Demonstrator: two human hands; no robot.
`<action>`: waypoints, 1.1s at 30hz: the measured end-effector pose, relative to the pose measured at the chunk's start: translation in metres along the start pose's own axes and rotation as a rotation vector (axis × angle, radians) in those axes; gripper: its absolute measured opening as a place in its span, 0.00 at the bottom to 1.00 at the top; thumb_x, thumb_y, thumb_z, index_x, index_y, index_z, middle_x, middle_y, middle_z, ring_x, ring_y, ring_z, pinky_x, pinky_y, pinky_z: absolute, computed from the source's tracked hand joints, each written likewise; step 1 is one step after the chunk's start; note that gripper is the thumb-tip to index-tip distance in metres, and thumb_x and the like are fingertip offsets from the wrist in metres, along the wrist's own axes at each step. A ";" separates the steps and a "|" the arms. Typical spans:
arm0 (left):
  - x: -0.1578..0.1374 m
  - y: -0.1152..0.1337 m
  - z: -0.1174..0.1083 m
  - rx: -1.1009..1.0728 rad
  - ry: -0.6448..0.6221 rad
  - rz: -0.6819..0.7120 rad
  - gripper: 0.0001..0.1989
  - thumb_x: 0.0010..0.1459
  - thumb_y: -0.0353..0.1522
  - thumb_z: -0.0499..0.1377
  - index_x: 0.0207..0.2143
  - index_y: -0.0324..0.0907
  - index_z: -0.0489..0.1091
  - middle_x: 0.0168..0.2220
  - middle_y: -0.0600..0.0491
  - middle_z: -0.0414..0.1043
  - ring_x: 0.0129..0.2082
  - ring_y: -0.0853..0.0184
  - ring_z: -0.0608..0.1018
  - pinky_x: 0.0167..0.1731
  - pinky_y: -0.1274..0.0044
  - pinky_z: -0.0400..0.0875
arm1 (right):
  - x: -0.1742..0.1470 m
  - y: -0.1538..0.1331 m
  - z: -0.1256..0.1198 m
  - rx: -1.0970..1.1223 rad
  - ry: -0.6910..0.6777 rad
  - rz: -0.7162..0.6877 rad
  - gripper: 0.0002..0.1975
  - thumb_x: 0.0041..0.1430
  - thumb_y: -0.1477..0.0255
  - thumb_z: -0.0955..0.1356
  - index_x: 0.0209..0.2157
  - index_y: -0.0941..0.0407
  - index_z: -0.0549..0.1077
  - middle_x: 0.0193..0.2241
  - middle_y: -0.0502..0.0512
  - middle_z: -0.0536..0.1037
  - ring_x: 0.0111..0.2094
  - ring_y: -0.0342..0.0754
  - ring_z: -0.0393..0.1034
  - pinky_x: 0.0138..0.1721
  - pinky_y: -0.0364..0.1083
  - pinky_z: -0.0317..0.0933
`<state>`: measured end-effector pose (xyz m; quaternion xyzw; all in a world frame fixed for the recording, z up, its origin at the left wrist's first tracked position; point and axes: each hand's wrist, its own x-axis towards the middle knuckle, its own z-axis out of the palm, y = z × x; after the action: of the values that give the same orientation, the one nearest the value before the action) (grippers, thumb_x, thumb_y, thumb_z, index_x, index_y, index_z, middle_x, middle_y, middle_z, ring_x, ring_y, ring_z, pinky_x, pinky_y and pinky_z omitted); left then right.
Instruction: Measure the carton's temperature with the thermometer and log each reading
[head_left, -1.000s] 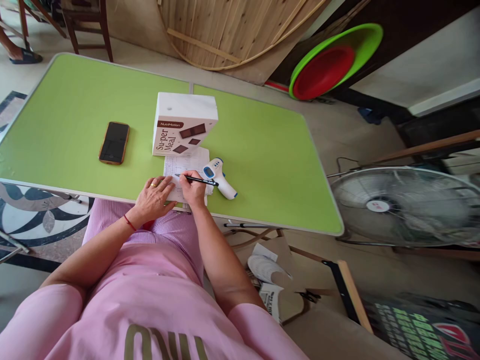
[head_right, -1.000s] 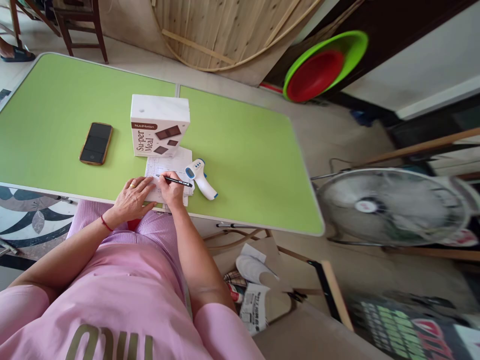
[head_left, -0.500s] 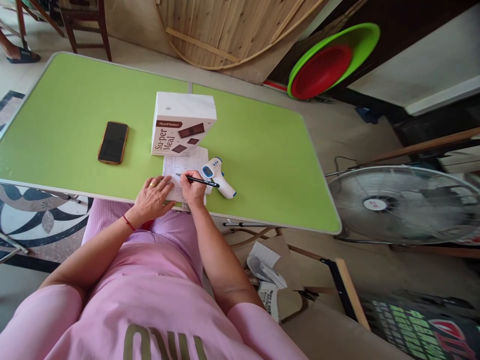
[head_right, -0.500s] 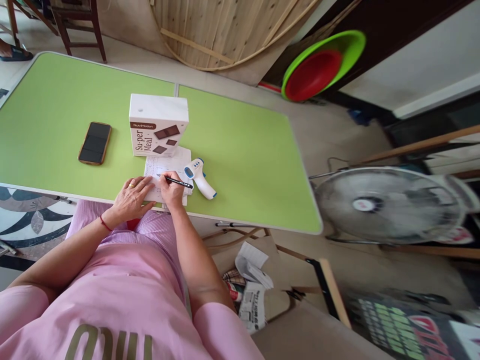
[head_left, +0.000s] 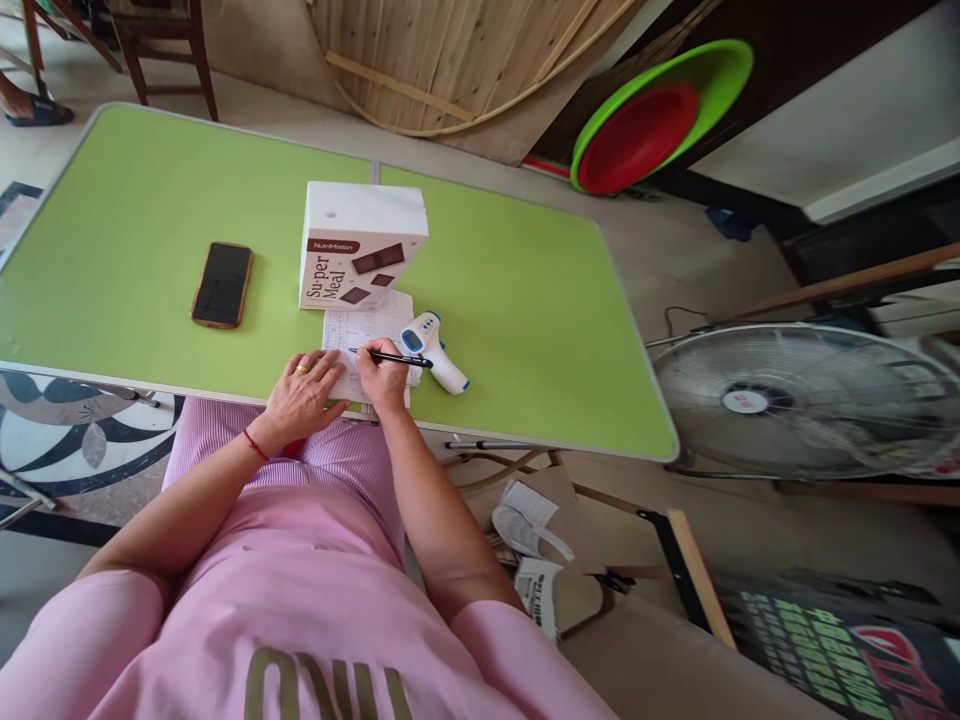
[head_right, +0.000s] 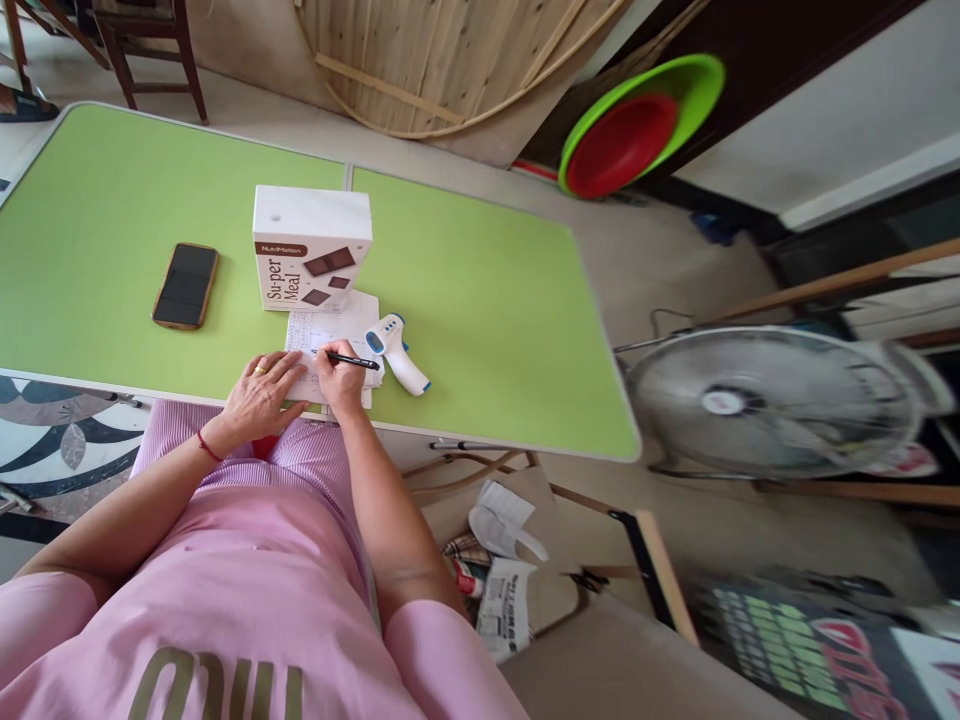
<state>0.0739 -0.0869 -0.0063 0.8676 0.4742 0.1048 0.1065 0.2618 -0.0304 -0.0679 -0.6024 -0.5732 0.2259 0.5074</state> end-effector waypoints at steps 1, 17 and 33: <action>0.000 0.000 0.000 0.001 -0.001 -0.001 0.29 0.78 0.43 0.62 0.73 0.35 0.74 0.79 0.33 0.71 0.78 0.42 0.74 0.78 0.51 0.67 | 0.000 0.000 0.000 0.011 0.006 0.007 0.10 0.66 0.61 0.69 0.31 0.47 0.69 0.27 0.50 0.81 0.33 0.52 0.77 0.40 0.50 0.75; 0.001 -0.001 -0.001 -0.009 -0.006 0.002 0.30 0.78 0.42 0.63 0.73 0.35 0.73 0.78 0.33 0.71 0.78 0.42 0.74 0.78 0.51 0.67 | 0.000 -0.002 0.002 0.024 -0.016 0.015 0.12 0.67 0.56 0.70 0.33 0.48 0.72 0.30 0.53 0.84 0.34 0.53 0.80 0.42 0.52 0.77; 0.001 -0.002 0.000 -0.008 0.004 0.001 0.29 0.78 0.42 0.63 0.73 0.36 0.74 0.79 0.35 0.71 0.78 0.44 0.74 0.79 0.52 0.67 | 0.001 -0.004 0.002 0.022 -0.023 0.005 0.11 0.68 0.59 0.70 0.32 0.47 0.71 0.29 0.52 0.84 0.33 0.53 0.80 0.41 0.51 0.77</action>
<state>0.0731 -0.0852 -0.0065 0.8674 0.4733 0.1084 0.1092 0.2588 -0.0293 -0.0650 -0.5955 -0.5750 0.2406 0.5068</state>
